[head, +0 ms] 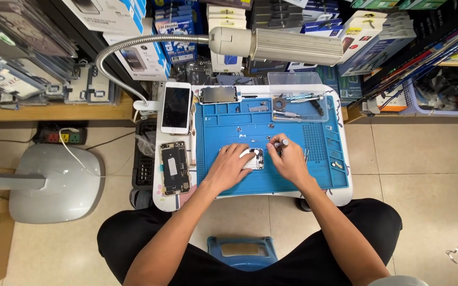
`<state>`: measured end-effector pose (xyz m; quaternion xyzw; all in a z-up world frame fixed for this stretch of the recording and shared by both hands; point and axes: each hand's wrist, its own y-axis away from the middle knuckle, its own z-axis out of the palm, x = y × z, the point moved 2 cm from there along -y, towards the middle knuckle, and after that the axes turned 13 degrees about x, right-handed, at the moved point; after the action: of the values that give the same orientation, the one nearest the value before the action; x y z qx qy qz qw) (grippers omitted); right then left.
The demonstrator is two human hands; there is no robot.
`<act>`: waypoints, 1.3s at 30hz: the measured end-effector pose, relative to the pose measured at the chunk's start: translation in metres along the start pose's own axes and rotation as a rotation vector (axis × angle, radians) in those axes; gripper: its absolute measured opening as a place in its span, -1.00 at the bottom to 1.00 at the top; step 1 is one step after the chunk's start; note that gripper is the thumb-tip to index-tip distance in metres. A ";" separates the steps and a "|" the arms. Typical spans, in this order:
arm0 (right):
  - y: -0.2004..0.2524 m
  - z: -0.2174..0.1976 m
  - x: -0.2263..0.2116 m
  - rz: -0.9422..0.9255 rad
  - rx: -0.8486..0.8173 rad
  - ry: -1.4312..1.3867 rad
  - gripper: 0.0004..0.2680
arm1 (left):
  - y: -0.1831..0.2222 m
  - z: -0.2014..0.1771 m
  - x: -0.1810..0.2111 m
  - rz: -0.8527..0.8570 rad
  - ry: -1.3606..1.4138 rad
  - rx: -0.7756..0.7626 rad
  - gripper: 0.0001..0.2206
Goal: The person uses tweezers and a screwdriver to remove small components and screws from a disassembled smartphone motherboard placed on a blue work mat. They carefully lift and place tiny parts onto the mat while working in a repair shop environment.
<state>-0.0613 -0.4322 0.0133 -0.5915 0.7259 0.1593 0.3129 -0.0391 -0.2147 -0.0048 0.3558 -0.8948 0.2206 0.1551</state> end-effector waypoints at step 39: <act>0.010 0.009 0.003 -0.205 -0.052 -0.179 -0.91 | -0.004 0.014 0.005 -0.008 -0.035 0.123 -0.64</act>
<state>-0.0691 -0.4262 0.0032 -0.6539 0.6264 0.1975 0.3756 -0.0416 -0.2271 -0.0137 0.3719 -0.8808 0.2683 0.1182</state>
